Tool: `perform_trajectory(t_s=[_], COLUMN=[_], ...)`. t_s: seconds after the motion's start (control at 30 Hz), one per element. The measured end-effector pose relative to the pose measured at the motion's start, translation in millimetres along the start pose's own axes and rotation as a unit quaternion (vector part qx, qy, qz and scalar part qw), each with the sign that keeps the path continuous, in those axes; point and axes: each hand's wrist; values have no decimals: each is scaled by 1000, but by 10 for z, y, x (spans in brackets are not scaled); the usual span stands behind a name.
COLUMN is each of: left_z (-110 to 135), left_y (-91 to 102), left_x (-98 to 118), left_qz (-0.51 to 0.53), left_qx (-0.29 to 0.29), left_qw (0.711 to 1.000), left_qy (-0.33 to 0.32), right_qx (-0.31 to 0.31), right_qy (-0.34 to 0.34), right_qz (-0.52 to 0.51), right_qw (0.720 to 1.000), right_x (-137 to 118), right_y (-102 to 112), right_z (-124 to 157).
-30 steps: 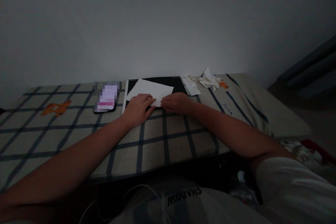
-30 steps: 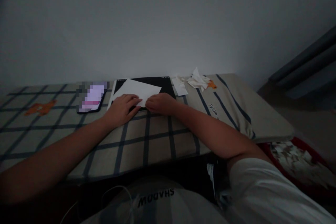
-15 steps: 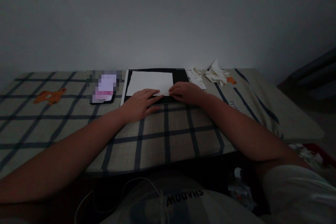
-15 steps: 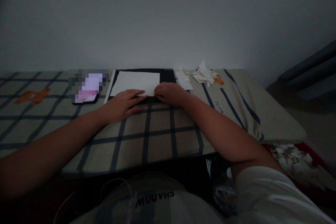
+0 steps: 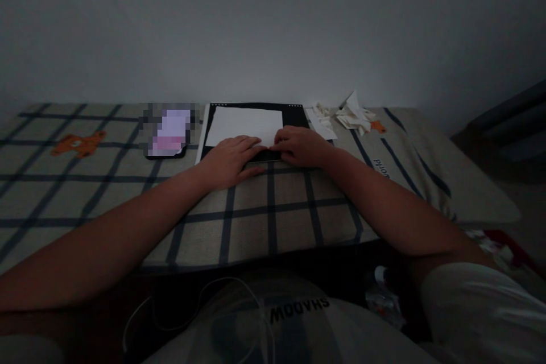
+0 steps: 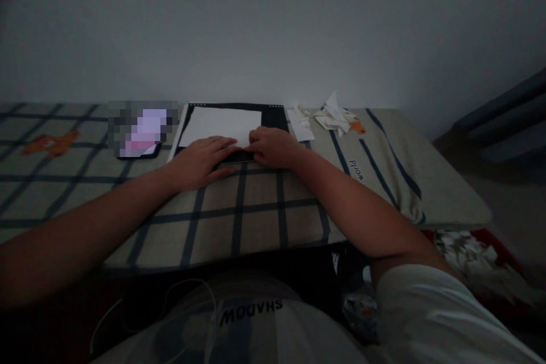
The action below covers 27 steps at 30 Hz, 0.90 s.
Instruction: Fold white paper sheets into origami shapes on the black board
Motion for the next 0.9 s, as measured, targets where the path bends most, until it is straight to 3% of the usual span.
perform_trajectory(t_s=[0.57,0.9], left_z=[49,74], left_y=[26,-28], left_x=[41,-25], left_qz=[35,57], left_qx=[3,18], left_qw=[999,998], left_qy=[41,4], right_qx=[-19,23], right_qy=[-30,-41], right_qz=[-20,0], right_qw=[999,999], right_x=[94,38], right_y=[91,21], right_z=[55,42])
Point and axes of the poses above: each hand's wrist, its own z-axis away from the middle knuckle, its own y-axis out of the back of the hand, x = y × z, and after that the axes turned 9 degrees about z, right-handed
